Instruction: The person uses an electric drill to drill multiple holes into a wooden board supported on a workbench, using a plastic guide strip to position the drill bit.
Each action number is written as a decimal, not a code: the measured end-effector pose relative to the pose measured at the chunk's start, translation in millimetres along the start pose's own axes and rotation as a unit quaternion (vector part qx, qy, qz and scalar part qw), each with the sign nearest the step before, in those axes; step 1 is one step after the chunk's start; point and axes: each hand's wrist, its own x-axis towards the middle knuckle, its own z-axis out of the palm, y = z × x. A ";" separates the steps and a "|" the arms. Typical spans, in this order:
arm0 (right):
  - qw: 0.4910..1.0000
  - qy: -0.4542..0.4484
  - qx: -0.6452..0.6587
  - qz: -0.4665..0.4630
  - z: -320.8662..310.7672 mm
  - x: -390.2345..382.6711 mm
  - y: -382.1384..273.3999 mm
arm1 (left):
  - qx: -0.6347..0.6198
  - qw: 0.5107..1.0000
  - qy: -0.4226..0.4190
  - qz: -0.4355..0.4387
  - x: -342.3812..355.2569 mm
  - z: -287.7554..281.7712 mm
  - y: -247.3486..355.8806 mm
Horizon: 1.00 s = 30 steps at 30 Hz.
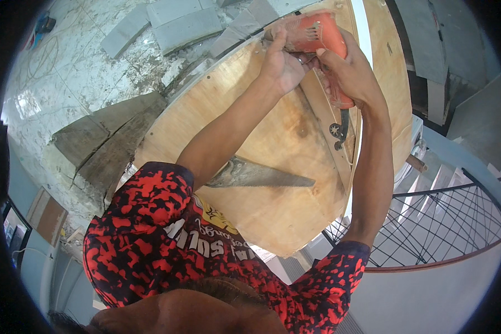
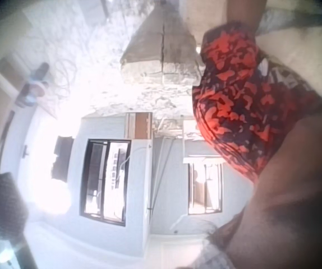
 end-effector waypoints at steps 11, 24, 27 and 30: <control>0.999 0.012 0.046 0.009 -4.9 -4.2 13.3 | 0.007 0.999 0.000 -0.033 1.3 -0.5 -3.6; 0.995 0.063 0.080 -0.001 -2.1 -22.7 34.8 | 0.058 0.996 0.030 -0.056 -5.9 0.3 -12.2; 0.990 0.085 0.110 0.007 4.1 -33.9 47.9 | 0.089 0.993 0.040 -0.066 -7.0 -5.6 -16.3; 0.988 0.093 0.123 -0.001 9.7 -40.3 54.2 | 0.095 0.991 0.054 -0.074 -10.4 -9.6 -20.7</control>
